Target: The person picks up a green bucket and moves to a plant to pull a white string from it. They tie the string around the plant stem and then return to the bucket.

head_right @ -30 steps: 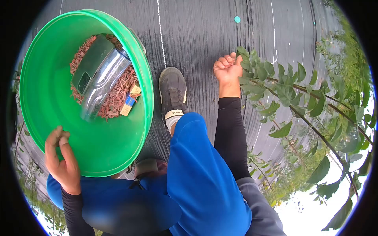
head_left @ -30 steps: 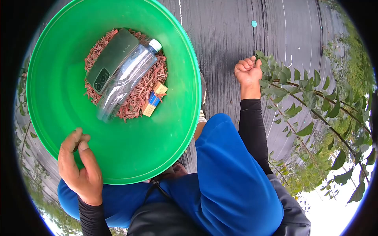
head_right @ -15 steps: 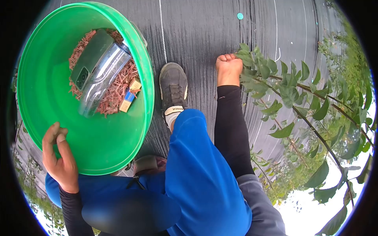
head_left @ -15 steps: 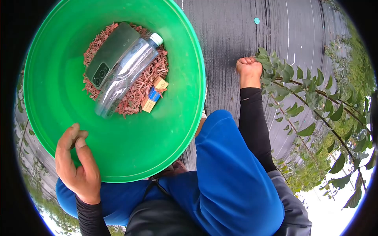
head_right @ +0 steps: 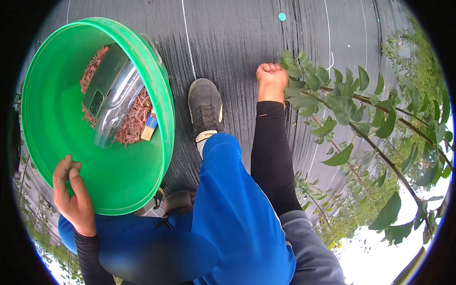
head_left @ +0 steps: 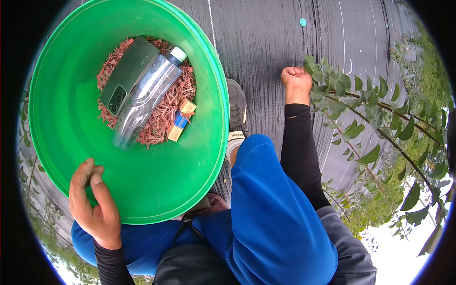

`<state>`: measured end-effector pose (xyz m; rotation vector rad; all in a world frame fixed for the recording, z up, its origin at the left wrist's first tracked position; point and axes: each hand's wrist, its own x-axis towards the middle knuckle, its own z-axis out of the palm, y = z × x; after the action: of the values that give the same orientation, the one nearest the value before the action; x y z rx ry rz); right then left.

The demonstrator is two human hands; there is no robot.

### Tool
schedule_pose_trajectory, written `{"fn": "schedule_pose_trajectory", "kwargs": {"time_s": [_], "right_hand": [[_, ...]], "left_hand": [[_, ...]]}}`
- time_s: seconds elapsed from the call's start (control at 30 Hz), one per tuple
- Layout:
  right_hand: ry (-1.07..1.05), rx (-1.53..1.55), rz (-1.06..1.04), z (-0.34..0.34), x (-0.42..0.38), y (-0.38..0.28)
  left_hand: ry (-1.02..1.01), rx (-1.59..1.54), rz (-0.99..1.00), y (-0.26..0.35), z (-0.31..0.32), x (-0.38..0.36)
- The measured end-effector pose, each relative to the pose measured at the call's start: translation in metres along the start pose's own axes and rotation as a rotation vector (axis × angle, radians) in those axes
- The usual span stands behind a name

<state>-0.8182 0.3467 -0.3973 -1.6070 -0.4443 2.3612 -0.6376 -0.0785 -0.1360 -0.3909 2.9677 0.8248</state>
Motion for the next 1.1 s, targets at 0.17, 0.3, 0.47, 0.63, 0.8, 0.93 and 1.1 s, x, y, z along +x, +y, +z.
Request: {"fn": "schedule_pose_trajectory", "kwargs": {"time_s": [0.17, 0.3, 0.47, 0.63, 0.8, 0.93, 1.1], "right_hand": [[-0.104, -0.208, -0.063, -0.011, -0.027, 0.032], [-0.315, -0.596, -0.124, -0.044, -0.046, 0.04], [-0.544, -0.905, -0.177, -0.081, -0.07, 0.021], [-0.749, -0.963, -0.079, -0.074, -0.085, 0.002], [-0.767, -1.056, -0.163, -0.056, -0.082, 0.001], [-0.773, -1.262, -0.248, -0.05, -0.09, 0.007], [-0.833, -1.47, -0.513, -0.046, -0.127, 0.012]], "left_hand": [[0.002, -0.002, -0.015, 0.0, 0.0, 0.0], [0.008, 0.005, -0.014, 0.0, 0.0, 0.0], [0.016, 0.002, -0.023, -0.001, 0.0, -0.001], [0.016, -0.015, -0.01, -0.001, 0.0, -0.001], [-0.01, -0.017, 0.013, -0.004, -0.002, -0.002], [0.041, -0.022, 0.044, -0.001, 0.001, 0.002], [0.084, 0.002, 0.097, 0.001, 0.0, 0.004]]}}
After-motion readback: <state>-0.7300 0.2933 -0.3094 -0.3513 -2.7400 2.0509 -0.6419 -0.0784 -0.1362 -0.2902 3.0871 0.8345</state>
